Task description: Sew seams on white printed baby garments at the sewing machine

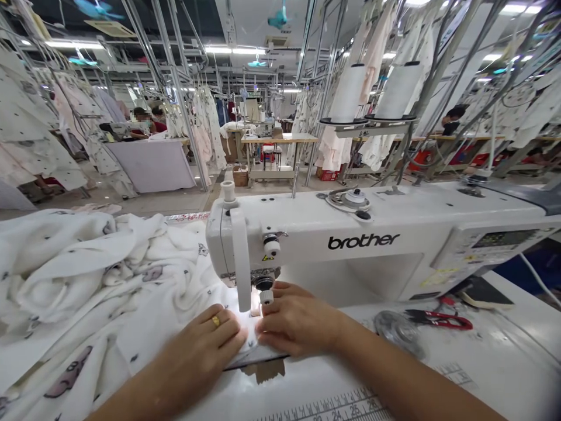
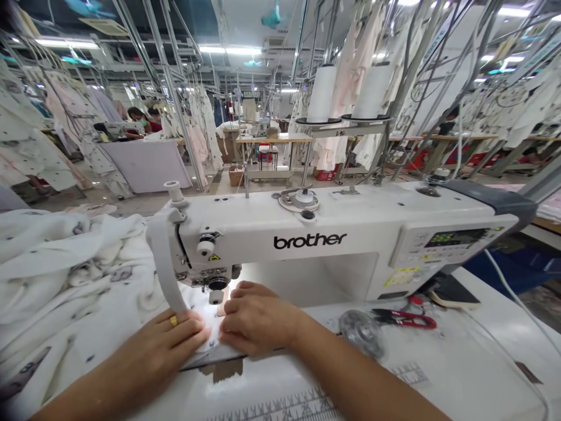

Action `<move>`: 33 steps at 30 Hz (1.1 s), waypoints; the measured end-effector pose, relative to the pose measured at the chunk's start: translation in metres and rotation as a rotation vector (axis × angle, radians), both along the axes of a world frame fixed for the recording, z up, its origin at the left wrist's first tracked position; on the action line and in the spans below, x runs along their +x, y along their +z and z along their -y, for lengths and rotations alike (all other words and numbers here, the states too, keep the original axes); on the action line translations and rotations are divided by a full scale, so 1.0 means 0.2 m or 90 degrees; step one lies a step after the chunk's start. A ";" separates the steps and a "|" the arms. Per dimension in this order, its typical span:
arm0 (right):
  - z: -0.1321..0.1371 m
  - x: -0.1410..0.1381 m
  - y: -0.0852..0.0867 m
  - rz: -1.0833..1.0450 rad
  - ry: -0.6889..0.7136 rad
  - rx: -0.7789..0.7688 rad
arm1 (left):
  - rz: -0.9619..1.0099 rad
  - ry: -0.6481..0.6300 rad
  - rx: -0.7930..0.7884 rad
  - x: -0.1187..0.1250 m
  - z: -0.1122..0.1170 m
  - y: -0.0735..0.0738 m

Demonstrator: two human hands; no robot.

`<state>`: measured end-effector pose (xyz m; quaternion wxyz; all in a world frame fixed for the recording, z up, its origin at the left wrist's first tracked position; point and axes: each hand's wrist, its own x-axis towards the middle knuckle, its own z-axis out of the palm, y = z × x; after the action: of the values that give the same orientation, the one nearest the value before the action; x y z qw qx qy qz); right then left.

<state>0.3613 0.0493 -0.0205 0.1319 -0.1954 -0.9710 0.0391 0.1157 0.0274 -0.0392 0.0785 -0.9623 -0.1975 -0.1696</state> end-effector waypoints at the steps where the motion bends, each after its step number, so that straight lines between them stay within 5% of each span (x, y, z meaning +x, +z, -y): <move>1: 0.00 0.00 0.00 0.001 0.003 -0.002 | 0.009 0.002 -0.009 0.00 0.01 0.00; 14: 0.01 -0.01 -0.02 -0.006 -0.021 0.049 | -0.020 0.003 0.071 0.00 -0.03 0.02; 23: 0.03 -0.03 -0.03 0.005 0.016 0.024 | -0.031 0.010 -0.067 -0.02 -0.01 0.03; 27: 0.03 -0.03 -0.04 -0.015 0.001 -0.027 | 0.042 0.041 -0.160 0.01 0.02 0.07; 33: 0.05 -0.03 -0.01 -0.037 -0.024 -0.167 | 0.074 0.052 -0.160 0.03 0.03 0.04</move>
<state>0.3551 0.0402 -0.0230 0.1340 -0.2279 -0.9495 0.1690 0.1216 0.0216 -0.0311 -0.0475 -0.9443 -0.2604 -0.1955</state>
